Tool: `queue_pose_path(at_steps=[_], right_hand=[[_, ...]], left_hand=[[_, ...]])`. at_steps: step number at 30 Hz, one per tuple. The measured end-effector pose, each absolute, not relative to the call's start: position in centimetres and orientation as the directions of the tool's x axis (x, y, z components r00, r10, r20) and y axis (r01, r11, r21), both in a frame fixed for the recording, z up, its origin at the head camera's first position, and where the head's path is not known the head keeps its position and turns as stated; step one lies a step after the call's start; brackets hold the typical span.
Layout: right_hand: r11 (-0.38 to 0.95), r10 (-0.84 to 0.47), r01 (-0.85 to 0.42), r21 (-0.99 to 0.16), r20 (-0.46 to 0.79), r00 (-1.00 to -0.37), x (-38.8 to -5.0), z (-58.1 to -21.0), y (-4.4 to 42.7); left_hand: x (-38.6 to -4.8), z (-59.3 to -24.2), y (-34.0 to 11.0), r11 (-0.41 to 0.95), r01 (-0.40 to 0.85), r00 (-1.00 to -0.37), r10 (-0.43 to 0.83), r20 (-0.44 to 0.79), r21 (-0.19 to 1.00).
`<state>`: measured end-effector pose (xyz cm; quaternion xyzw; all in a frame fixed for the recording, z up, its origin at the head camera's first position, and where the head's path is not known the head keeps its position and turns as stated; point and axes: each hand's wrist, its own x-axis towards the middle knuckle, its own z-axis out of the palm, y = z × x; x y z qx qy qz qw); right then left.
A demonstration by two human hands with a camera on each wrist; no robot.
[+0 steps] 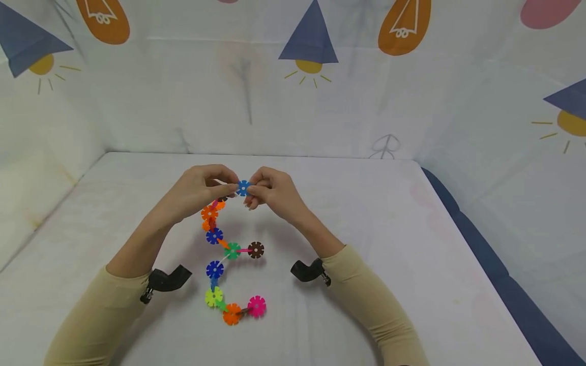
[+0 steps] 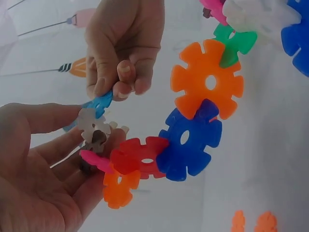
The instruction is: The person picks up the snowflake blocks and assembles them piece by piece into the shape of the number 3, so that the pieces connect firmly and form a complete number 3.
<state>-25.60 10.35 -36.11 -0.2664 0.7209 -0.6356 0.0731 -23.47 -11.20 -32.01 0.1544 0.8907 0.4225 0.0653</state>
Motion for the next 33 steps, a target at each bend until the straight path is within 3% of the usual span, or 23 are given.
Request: queue_pose_path(at_steps=[12,18,21,28,33], right_hand=[[0.078,-0.489,-0.320,-0.944,0.244,-0.837,-25.7,-36.8,8.9],[0.132,-0.546,-0.309,-0.942,0.192,-0.816,-25.9,-37.6,8.6],[0.201,-0.625,-0.333,-0.921,0.142,-0.768,-26.1,-38.3,8.3],[0.407,-0.805,-0.483,-0.775,-0.055,-0.590,-26.6,-40.4,7.0],[0.376,-0.879,-0.575,-0.727,-0.084,-0.469,-26.6,-41.3,5.7]], left_hand=[[-23.8,-31.7,-12.3,0.647,0.230,-0.945,0.327,0.009,0.727],[-23.7,-31.2,-13.2,0.672,0.222,-0.939,0.343,-0.032,0.707],[-23.6,-30.9,-13.7,0.681,0.212,-0.935,0.350,-0.057,0.701],[-23.5,-30.3,-14.4,0.705,0.203,-0.939,0.336,-0.068,0.679],[-23.4,-30.1,-14.5,0.690,0.214,-0.931,0.359,-0.069,0.691]])
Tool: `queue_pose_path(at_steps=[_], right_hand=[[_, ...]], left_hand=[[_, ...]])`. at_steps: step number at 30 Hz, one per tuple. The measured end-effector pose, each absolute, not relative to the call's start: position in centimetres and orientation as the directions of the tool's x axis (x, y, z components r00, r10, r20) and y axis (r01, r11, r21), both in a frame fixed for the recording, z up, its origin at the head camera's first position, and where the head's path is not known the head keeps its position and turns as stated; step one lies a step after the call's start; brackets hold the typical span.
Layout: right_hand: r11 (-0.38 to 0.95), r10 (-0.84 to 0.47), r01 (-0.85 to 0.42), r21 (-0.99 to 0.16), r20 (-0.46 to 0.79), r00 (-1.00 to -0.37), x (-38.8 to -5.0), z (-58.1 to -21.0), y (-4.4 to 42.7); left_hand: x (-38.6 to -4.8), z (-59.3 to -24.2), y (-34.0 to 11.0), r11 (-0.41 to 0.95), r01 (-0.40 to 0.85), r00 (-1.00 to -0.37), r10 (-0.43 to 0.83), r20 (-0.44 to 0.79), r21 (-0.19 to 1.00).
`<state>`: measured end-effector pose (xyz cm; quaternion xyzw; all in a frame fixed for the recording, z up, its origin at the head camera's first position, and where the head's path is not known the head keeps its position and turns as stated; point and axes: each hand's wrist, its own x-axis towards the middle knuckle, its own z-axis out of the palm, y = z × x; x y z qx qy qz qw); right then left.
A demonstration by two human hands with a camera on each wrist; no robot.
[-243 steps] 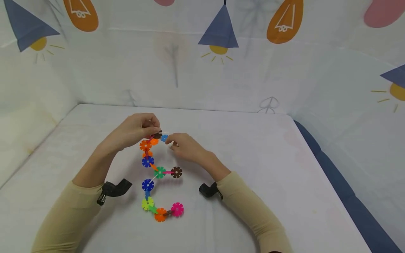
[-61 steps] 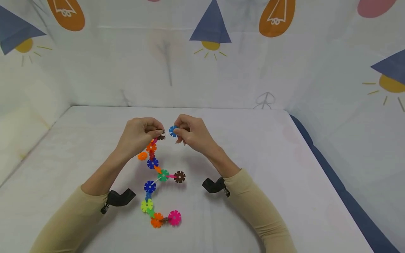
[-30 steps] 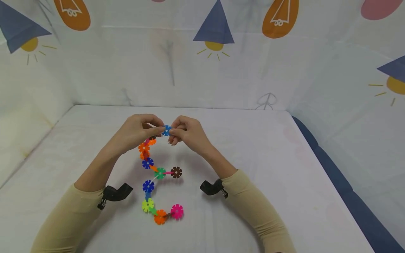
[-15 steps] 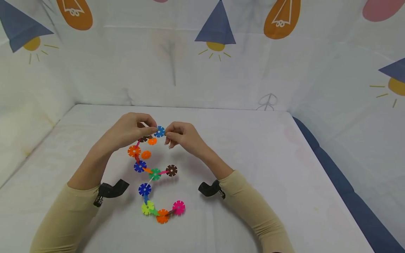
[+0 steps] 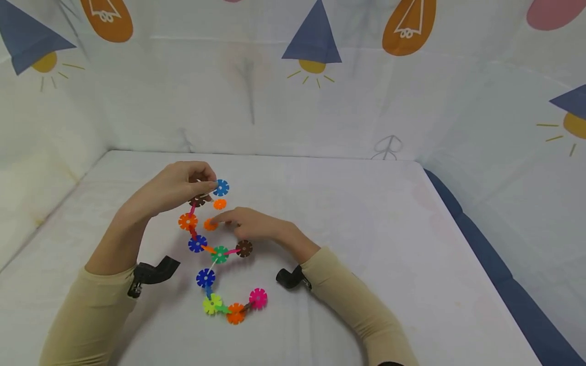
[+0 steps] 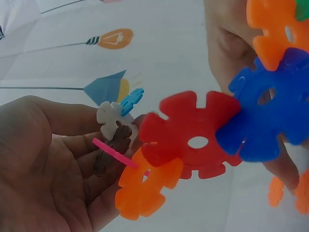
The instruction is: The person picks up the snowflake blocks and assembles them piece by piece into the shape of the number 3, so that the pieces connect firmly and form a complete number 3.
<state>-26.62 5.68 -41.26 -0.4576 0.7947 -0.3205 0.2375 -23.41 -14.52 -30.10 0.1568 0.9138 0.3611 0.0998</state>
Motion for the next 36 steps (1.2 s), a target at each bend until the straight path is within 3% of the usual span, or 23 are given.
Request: queue_pose_path(at_steps=[5,9,13,20,24,31,36], right_hand=[[0.254,-0.939,-0.661,-0.706,-0.018,-0.342,-26.8,-41.5,5.2],[0.244,-0.946,-0.690,-0.681,-0.011,-0.324,-27.0,-41.6,5.1],[0.287,-0.932,-0.667,-0.688,-0.039,-0.360,-27.0,-41.4,5.1],[0.440,-0.849,-0.623,-0.647,-0.073,-0.523,-26.8,-40.9,5.7],[0.455,-0.835,-0.643,-0.616,-0.045,-0.548,-26.8,-40.9,5.7],[0.570,-0.781,-0.628,-0.530,-0.112,-0.614,-26.5,-40.6,5.5],[0.596,-0.774,-0.649,-0.473,-0.125,-0.621,-26.4,-40.5,5.7]], left_hand=[[-23.4,-30.2,-14.3,0.689,0.211,-0.925,0.370,-0.086,0.693],[-23.5,-30.3,-14.3,0.690,0.211,-0.922,0.376,-0.093,0.693],[-23.5,-30.5,-14.5,0.686,0.212,-0.921,0.378,-0.092,0.696],[-23.6,-30.5,-14.6,0.678,0.208,-0.918,0.384,-0.098,0.705],[-23.7,-30.4,-14.6,0.675,0.213,-0.918,0.386,-0.093,0.707],[-23.8,-30.4,-14.6,0.677,0.217,-0.919,0.385,-0.087,0.703],[-23.9,-30.7,-14.6,0.680,0.217,-0.916,0.390,-0.095,0.701]])
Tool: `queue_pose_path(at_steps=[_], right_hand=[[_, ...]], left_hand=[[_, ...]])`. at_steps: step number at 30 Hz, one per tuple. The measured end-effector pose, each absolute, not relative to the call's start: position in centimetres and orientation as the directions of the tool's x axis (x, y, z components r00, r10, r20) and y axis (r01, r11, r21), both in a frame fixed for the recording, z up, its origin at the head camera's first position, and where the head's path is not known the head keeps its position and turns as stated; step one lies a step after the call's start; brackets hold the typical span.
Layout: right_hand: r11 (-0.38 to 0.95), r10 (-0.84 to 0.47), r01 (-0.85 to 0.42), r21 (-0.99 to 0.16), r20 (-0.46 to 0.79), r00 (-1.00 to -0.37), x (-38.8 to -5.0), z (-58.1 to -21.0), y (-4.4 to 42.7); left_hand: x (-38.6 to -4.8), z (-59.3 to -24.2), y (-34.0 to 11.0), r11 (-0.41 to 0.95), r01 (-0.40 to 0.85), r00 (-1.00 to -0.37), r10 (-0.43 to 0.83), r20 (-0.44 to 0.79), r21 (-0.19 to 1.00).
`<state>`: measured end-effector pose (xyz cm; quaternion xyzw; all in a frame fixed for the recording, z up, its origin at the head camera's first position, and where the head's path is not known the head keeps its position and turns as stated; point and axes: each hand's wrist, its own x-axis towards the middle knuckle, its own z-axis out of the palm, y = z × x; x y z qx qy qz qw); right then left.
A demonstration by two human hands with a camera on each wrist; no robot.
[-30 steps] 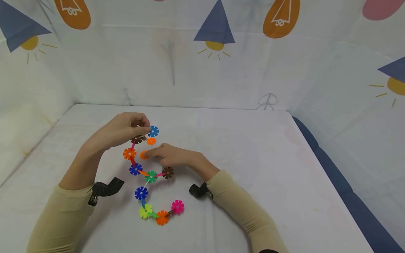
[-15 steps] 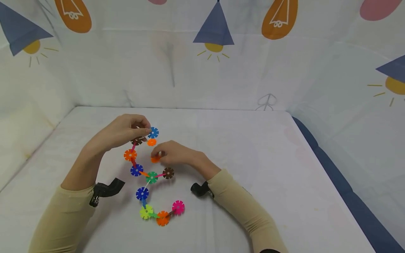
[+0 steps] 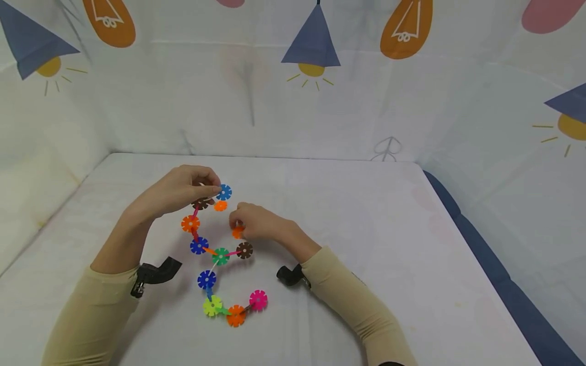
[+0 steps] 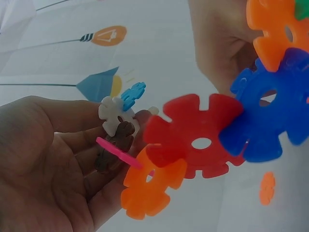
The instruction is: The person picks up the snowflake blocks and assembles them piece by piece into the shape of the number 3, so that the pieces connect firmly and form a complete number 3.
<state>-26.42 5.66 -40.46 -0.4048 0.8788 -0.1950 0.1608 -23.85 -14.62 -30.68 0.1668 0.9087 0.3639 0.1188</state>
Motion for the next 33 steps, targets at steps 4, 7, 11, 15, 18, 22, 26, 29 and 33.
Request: queue_pose_path(at_steps=[4,7,11,15,18,22,26,29,33], right_hand=[[0.589,-0.780,-0.647,-0.484,-0.132,-0.612,-26.4,-40.3,5.9],[0.582,-0.778,-0.625,-0.520,-0.134,-0.613,-26.4,-40.4,6.1],[0.575,-0.770,-0.582,-0.575,-0.138,-0.623,-26.5,-40.5,6.6],[0.568,-0.756,-0.540,-0.620,-0.134,-0.641,-26.6,-40.3,7.2],[0.564,-0.745,-0.522,-0.640,-0.121,-0.656,-26.7,-40.1,7.7],[0.557,-0.720,-0.476,-0.680,-0.110,-0.685,-26.9,-39.8,8.5],[0.540,-0.687,-0.415,-0.732,-0.098,-0.720,-26.9,-39.0,9.2],[0.514,-0.665,-0.385,-0.767,-0.072,-0.743,-26.8,-38.4,9.6],[0.461,-0.645,-0.382,-0.801,-0.007,-0.764,-26.6,-37.6,9.9]], left_hand=[[-23.9,-30.7,-14.7,0.681,0.216,-0.916,0.389,-0.095,0.699],[-23.9,-30.8,-14.7,0.684,0.214,-0.918,0.385,-0.096,0.697],[-24.0,-30.9,-14.7,0.681,0.215,-0.918,0.385,-0.092,0.700],[-24.0,-31.0,-14.7,0.667,0.213,-0.918,0.387,-0.088,0.714],[-24.1,-31.0,-14.7,0.659,0.206,-0.919,0.385,-0.089,0.723],[-24.1,-31.1,-14.6,0.661,0.203,-0.924,0.374,-0.082,0.722],[-24.1,-31.2,-14.6,0.667,0.200,-0.932,0.356,-0.072,0.717],[-24.1,-31.2,-14.5,0.662,0.197,-0.938,0.343,-0.058,0.723],[-24.1,-31.0,-14.3,0.646,0.198,-0.944,0.329,-0.035,0.737]])
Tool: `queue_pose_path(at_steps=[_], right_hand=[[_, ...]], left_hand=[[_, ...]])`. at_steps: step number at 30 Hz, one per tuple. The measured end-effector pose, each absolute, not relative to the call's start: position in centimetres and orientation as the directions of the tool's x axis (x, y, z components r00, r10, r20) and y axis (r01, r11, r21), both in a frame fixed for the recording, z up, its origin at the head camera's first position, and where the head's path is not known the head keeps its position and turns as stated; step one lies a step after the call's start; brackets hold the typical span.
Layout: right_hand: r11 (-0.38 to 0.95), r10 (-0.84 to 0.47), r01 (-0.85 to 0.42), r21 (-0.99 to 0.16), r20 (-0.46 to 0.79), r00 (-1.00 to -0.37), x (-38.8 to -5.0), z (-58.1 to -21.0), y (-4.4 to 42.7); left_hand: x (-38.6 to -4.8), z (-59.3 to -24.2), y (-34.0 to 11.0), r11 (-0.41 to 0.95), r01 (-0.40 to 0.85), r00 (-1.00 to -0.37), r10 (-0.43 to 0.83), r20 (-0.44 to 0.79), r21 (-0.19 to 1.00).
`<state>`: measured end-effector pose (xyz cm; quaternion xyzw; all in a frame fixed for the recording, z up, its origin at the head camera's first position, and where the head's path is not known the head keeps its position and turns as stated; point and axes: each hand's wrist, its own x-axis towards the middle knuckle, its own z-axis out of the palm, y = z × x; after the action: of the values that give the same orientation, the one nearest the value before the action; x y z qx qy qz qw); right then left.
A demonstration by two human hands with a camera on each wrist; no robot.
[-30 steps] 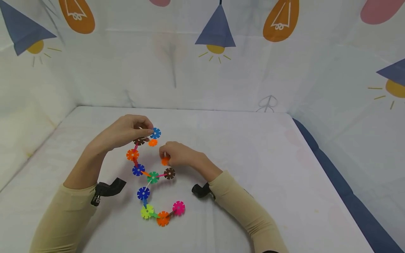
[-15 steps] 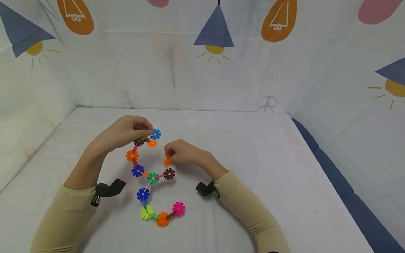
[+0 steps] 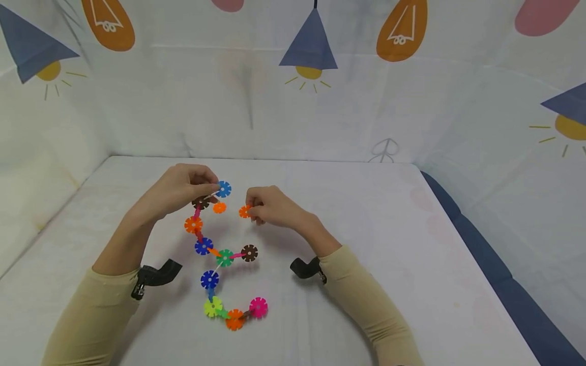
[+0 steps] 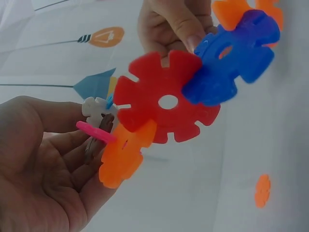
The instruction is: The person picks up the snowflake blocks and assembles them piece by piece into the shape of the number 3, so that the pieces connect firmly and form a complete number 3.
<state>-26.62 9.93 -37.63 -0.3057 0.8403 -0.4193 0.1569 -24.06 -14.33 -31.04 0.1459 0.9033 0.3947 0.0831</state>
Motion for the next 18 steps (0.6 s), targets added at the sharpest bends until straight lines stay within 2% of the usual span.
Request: queue_pose_path(at_steps=[11,18], right_hand=[[0.375,-0.578,-0.464,-0.803,0.189,-0.794,-25.8,-36.3,9.8],[0.322,-0.536,-0.545,-0.774,0.326,-0.779,-25.4,-36.0,9.6]], left_hand=[[-23.9,-30.9,-13.9,0.644,0.196,-0.948,0.317,-0.024,0.740],[-23.9,-31.1,-13.6,0.626,0.184,-0.946,0.323,-0.036,0.758]])
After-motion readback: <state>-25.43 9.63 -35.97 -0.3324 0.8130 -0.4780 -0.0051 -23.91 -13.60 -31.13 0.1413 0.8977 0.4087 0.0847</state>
